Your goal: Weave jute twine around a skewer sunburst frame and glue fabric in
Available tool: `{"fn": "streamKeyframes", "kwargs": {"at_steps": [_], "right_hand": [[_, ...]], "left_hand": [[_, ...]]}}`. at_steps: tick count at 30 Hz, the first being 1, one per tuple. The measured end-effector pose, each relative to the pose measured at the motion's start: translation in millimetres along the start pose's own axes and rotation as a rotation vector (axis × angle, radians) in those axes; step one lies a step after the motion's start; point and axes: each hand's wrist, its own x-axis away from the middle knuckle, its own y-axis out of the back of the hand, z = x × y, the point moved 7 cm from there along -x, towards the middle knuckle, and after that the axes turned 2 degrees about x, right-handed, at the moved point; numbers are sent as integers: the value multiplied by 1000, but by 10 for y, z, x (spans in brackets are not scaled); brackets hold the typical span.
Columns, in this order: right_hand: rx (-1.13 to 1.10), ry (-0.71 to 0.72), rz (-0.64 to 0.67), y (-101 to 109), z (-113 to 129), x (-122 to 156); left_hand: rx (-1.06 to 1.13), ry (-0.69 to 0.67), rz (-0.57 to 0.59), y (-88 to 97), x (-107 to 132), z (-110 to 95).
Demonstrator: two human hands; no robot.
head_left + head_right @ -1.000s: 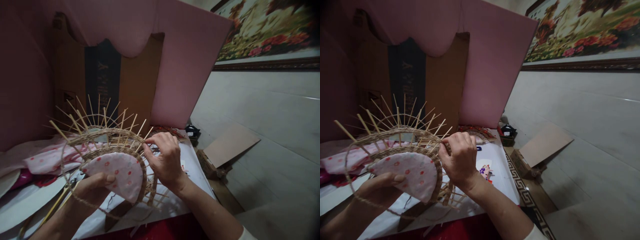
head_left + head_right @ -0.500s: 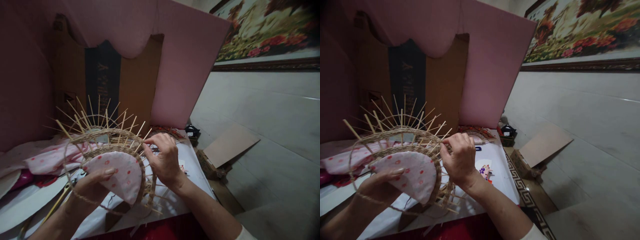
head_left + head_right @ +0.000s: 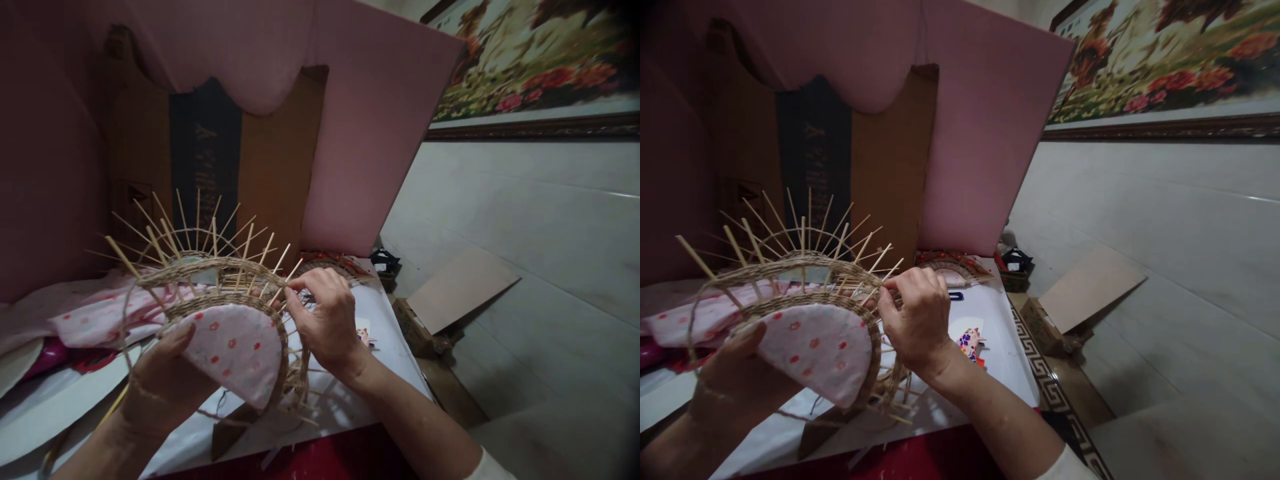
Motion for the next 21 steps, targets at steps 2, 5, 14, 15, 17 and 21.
{"fn": "streamKeyframes", "kwargs": {"at_steps": [2, 5, 14, 15, 17, 21], "right_hand": [[-22, -15, 17, -1, -5, 1], [-76, -42, 65, -24, -23, 0], [-208, -85, 20, 80, -161, -42], [-208, -113, -8, 139, -232, -33], [-195, -190, -5, 231, -422, 10], [-120, -332, 80, 386, -884, 191]], "left_hand": [[14, -9, -68, 22, 11, -19], [49, 15, -153, 79, 45, -11], [66, 56, -204, 137, 35, -14], [68, 55, -210, 129, 34, -18], [75, 49, -225, 105, 32, -28], [67, 9, -255, 46, 13, -71]]}}
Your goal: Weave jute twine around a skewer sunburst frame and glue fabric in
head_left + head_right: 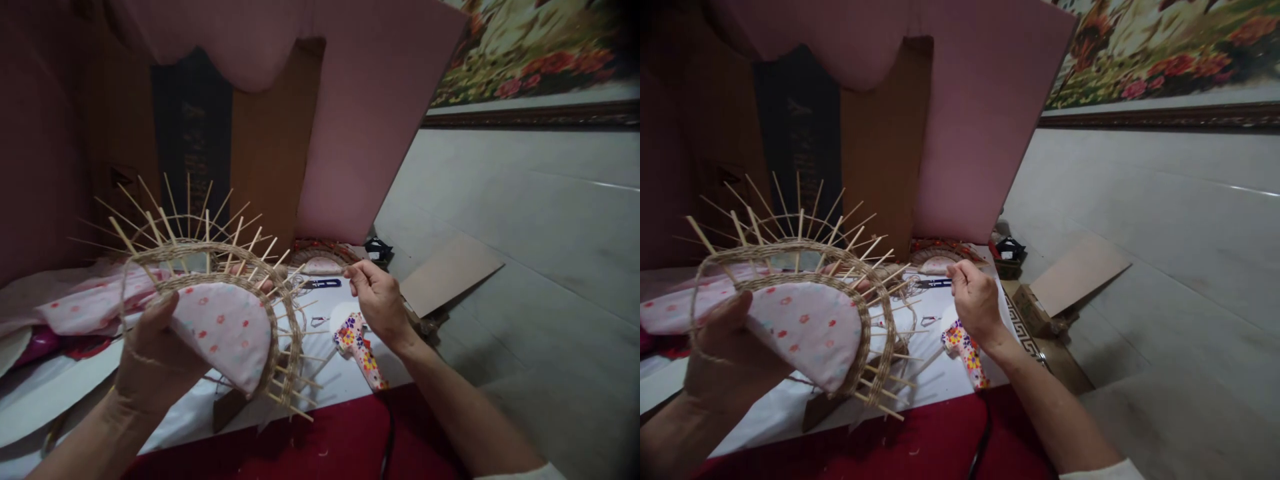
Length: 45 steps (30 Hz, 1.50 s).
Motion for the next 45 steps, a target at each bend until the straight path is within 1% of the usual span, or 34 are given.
{"fn": "streamKeyframes", "kwargs": {"at_steps": [3, 6, 8, 10, 12, 14, 17, 19, 21, 23, 25, 27, 29, 32, 33, 35, 37, 39, 41, 43, 45], "right_hand": [[83, -36, 52, 140, -276, 123], [320, -111, 186, 189, -455, 359], [489, -95, 285, 159, -477, 557], [554, -50, 381, 67, -462, 756], [602, -47, 419, -26, -480, 915], [608, -63, 391, -98, -519, 1007], [493, -107, 317, -180, -622, 1058], [371, -165, 217, -172, -721, 1055], [260, -259, 78, -109, -848, 1050], [151, -367, -32, -44, -984, 1060], [65, -446, -92, 3, -1084, 1067], [0, -487, -142, 61, -1133, 1069], [-102, -549, -196, 120, -1167, 1089], [-379, -739, -266, 142, -1213, 1171], [-482, -783, -307, 148, -1200, 1191], [-674, -806, -371, 156, -1113, 1184], [-826, -784, -328, 136, -944, 1116], [-937, -707, -281, 157, -704, 1020], [-974, -614, -147, 158, -410, 913], [-910, -521, 73, 100, -107, 824], [-799, -424, 277, 7, 142, 761]], "left_hand": [[2, -32, -8, -49, -9, -33], [16, -54, -12, -82, -8, -56], [17, -57, -11, -89, -4, -60], [9, -53, 6, -95, -5, -54], [-7, -51, 21, -93, -9, -48], [-22, -44, 38, -93, -14, -38], [-29, -19, 64, -94, -12, -15], [-20, -5, 80, -87, -8, -3], [5, -2, 98, -76, -7, -1], [39, 6, 103, -58, -15, -2], [67, 22, 80, -33, -32, -8], [91, 26, 46, -22, -45, -36], [116, -10, 10, -31, -38, -104], [140, -64, -43, -61, 12, -213], [136, -68, -52, -74, 30, -237], [117, -63, -51, -98, 54, -262], [86, -61, -51, -95, 58, -264], [43, -47, -58, -62, 48, -234], [-2, -27, -58, -26, 36, -185], [-36, -19, -40, -11, 31, -141], [-65, 1, -29, -10, 35, -95]]}}
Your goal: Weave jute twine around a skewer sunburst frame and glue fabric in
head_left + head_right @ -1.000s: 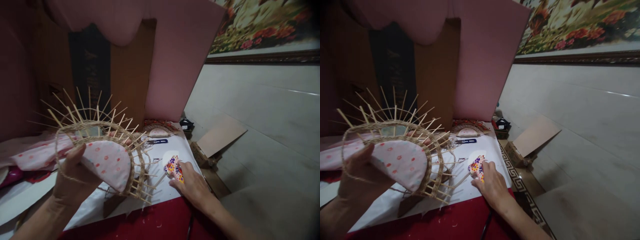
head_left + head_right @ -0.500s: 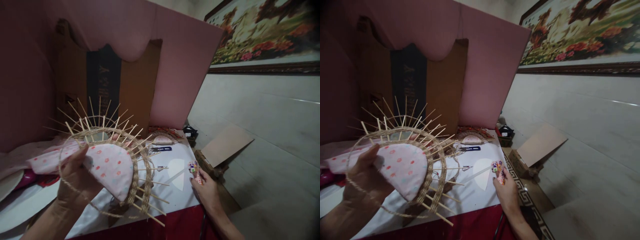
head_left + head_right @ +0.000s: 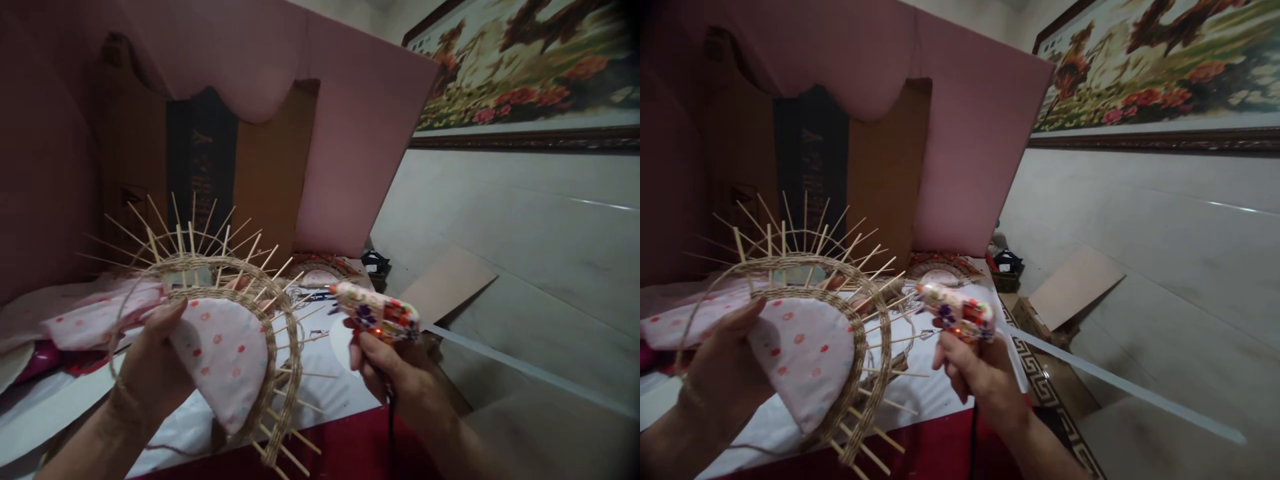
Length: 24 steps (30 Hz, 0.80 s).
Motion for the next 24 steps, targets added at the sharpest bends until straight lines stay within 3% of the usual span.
{"fn": "streamKeyframes", "kwargs": {"at_steps": [3, 6, 11, 18, 24], "right_hand": [[110, 23, 149, -234, 65, -76], [172, 12, 197, -327, 30, -168], [310, 11, 220, -329, -38, -221], [274, -5, 230, -335, -145, -192], [296, -7, 189, -328, -162, -188]], "left_hand": [[-32, 41, 9, -24, 13, 56], [-45, 28, -16, -21, 17, 55], [-56, -11, -48, 15, -12, 27], [-72, 35, -76, -47, 38, 61], [-36, -12, -34, -77, 37, 28]]}}
